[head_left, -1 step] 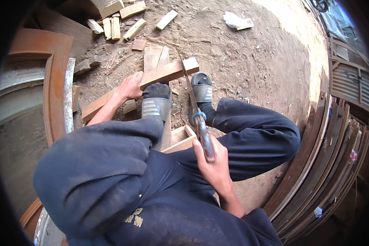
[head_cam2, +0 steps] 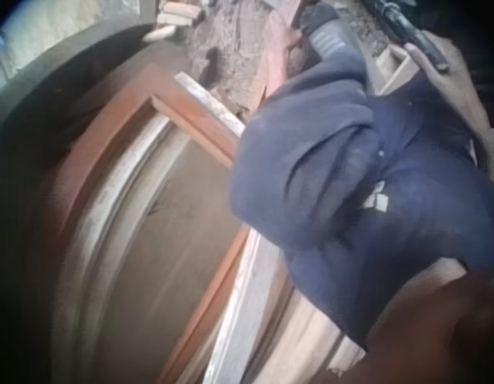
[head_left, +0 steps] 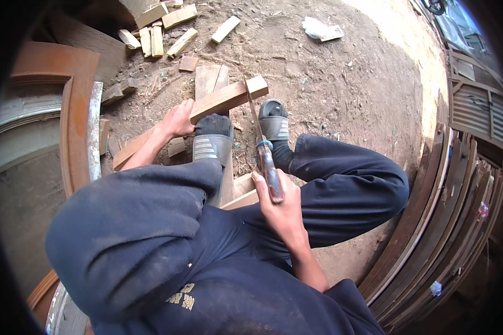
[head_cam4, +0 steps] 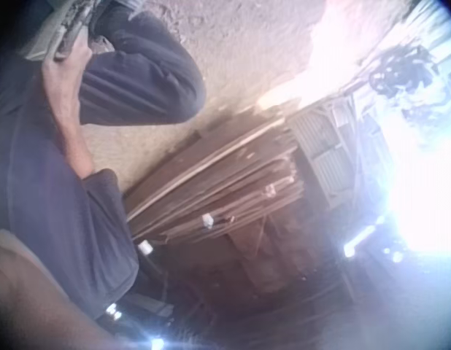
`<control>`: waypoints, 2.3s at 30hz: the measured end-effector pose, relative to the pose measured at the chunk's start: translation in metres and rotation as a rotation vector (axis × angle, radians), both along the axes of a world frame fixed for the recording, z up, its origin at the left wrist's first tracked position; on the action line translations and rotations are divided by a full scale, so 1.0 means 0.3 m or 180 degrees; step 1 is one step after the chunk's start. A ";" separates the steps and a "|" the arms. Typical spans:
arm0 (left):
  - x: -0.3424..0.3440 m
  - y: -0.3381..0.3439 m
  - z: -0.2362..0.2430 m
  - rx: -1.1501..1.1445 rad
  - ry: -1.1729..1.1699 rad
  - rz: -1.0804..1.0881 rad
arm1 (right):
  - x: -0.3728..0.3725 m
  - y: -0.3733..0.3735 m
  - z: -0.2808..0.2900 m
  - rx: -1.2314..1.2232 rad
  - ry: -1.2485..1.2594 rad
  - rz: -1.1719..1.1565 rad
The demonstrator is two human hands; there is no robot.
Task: The person sits on the ground and uses a hand saw to cut a thin wooden strip into smaller pieces. They hold the wood with their left hand and saw with their right, repeatedly cutting and separating the pieces.
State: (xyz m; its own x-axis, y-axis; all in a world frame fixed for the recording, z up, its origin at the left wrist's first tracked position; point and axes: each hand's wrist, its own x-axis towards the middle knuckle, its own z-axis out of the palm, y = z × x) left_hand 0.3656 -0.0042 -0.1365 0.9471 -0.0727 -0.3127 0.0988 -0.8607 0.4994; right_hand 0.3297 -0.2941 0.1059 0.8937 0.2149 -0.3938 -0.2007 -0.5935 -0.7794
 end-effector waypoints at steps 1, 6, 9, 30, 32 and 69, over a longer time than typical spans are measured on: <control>0.003 0.009 -0.006 0.0074 0.0089 0.0088 | 0.011 0.016 -0.013 0.0035 -0.0024 -0.0002; 0.060 0.123 -0.087 0.0328 -0.0463 0.0329 | 0.057 0.052 -0.069 0.0085 -0.0065 0.0125; 0.170 0.110 0.029 0.0777 -0.0511 0.0196 | 0.085 0.066 -0.161 0.0217 -0.0305 -0.0037; 0.174 0.135 -0.109 0.0957 -0.0382 -0.0219 | 0.051 -0.026 -0.086 0.0444 -0.0003 -0.0256; 0.209 0.171 -0.067 0.0638 0.0056 -0.0094 | 0.065 -0.038 -0.095 0.0454 0.0083 -0.0233; 0.161 0.051 0.055 0.0572 -0.0144 -0.0180 | 0.063 -0.132 -0.144 0.0844 0.0535 -0.1022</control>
State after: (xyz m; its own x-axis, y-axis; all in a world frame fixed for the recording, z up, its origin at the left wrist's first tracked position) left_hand 0.4140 0.0110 -0.1200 0.9564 -0.0729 -0.2827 0.0288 -0.9400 0.3400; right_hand 0.3485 -0.3338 0.0627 0.8599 0.0502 -0.5081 -0.4791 -0.2646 -0.8369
